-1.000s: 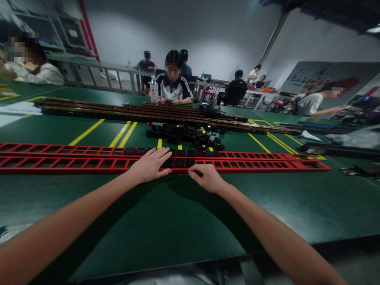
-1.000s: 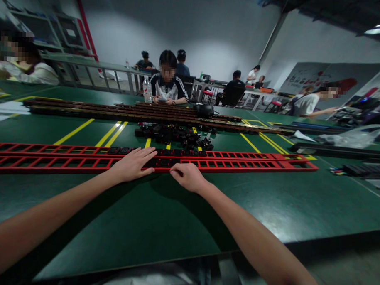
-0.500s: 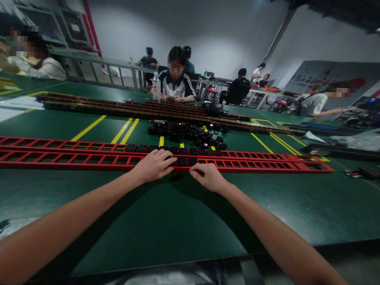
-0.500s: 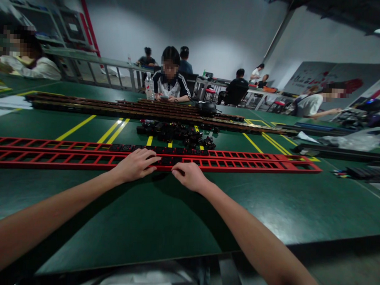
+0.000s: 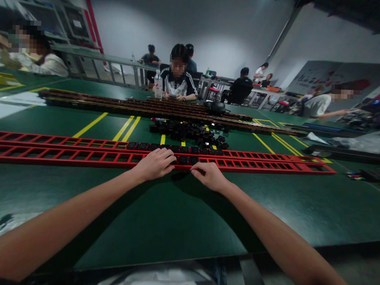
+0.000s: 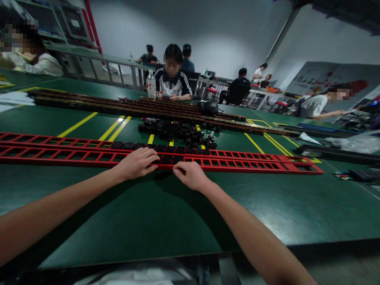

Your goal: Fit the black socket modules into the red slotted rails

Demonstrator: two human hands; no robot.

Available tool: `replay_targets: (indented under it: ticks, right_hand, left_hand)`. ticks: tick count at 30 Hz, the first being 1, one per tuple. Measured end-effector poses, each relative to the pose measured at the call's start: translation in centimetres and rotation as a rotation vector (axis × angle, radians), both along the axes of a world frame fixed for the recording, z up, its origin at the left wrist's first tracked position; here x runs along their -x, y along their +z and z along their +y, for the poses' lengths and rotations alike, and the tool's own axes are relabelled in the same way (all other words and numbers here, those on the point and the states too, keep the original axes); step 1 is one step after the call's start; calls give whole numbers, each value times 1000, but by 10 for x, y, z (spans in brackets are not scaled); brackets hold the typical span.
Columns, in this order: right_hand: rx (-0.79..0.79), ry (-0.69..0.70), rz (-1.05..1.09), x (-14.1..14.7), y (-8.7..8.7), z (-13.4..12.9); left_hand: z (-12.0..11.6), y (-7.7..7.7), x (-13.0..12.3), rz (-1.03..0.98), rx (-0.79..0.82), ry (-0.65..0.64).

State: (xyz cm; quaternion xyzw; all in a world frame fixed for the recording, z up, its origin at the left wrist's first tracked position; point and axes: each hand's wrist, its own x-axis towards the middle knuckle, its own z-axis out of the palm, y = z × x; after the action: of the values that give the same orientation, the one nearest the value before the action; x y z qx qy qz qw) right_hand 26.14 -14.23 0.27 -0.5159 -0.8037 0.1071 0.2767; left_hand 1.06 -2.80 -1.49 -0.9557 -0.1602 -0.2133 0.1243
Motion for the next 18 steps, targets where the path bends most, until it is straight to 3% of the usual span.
replay_targets:
  ticks: [18]
  right_hand:
    - [0,12,-11,1,0,1]
  left_hand:
    - [-2,1,-1,-15,0,19]
